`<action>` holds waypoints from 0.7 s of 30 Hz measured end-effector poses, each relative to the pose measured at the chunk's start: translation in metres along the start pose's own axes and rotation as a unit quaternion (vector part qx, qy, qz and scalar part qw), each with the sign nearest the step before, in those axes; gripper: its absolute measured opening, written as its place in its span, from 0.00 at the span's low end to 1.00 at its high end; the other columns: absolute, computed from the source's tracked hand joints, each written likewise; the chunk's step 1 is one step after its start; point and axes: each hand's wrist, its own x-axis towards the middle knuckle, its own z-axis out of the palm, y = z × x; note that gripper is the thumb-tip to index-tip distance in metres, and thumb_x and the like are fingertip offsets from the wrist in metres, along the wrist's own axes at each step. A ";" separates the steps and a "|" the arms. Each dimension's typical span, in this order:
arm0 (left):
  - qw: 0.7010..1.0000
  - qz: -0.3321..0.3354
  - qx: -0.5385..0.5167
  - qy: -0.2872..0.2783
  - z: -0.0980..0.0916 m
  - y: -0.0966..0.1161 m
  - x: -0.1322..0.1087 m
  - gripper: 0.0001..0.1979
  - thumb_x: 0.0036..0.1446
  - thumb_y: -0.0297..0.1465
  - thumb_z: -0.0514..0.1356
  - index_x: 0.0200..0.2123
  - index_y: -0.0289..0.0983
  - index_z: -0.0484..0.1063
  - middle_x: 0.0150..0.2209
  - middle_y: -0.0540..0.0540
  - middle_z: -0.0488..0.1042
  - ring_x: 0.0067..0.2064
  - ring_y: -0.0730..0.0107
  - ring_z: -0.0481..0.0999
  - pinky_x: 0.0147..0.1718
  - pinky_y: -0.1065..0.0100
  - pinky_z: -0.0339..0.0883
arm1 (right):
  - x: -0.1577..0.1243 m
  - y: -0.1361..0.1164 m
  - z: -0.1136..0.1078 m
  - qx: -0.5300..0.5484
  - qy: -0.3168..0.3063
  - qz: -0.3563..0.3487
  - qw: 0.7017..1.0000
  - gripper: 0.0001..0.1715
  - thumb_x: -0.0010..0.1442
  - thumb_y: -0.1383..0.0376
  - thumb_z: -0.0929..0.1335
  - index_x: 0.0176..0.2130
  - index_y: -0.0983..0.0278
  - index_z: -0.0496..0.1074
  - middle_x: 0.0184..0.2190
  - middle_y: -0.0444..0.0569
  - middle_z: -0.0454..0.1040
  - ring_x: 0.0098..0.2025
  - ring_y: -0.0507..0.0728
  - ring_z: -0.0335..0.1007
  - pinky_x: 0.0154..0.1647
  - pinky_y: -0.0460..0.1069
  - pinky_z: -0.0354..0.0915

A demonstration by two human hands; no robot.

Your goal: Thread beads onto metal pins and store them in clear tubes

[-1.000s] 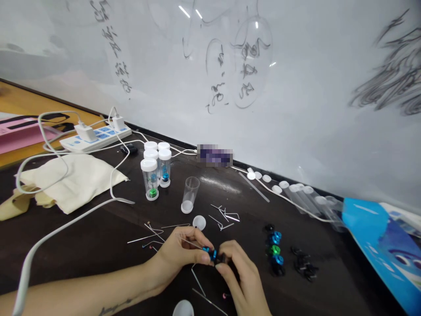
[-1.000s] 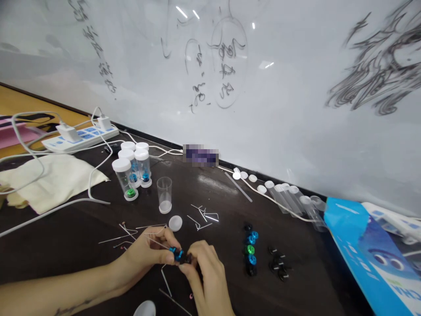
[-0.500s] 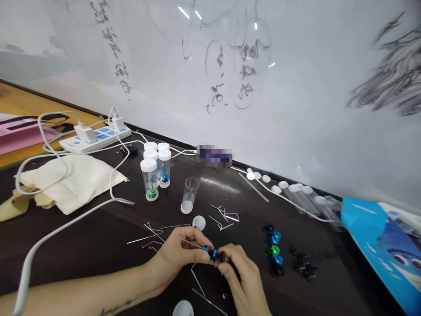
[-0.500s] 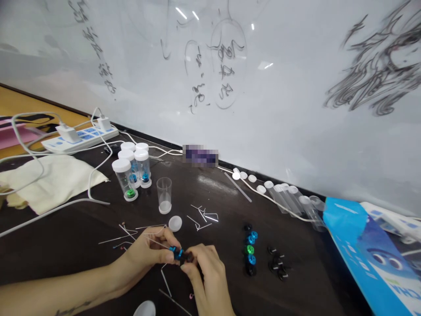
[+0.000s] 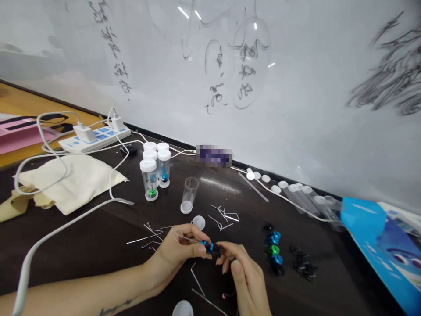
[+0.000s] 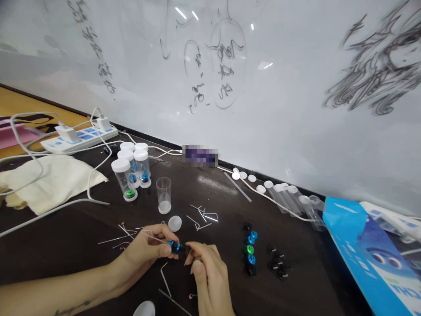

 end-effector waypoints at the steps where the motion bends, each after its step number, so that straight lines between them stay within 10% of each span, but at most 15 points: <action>1: 1.000 0.000 0.002 0.000 0.000 0.000 0.000 0.09 0.42 0.26 0.73 0.29 0.33 0.79 0.27 0.49 0.78 0.29 0.73 0.77 0.35 0.70 0.72 | 0.000 0.001 0.000 0.001 0.002 -0.004 1.000 0.21 0.71 0.55 0.54 0.50 0.59 0.69 0.31 0.46 0.73 0.32 0.55 0.70 0.35 0.50 0.65; 21: 0.999 -0.004 0.034 -0.004 -0.001 -0.002 -0.001 0.09 0.41 0.26 0.73 0.29 0.33 0.79 0.27 0.47 0.79 0.30 0.70 0.77 0.34 0.70 0.70 | -0.002 -0.003 0.000 -0.052 -0.016 0.031 0.998 0.17 0.70 0.57 0.56 0.43 0.60 0.69 0.30 0.46 0.72 0.32 0.56 0.71 0.33 0.48 0.65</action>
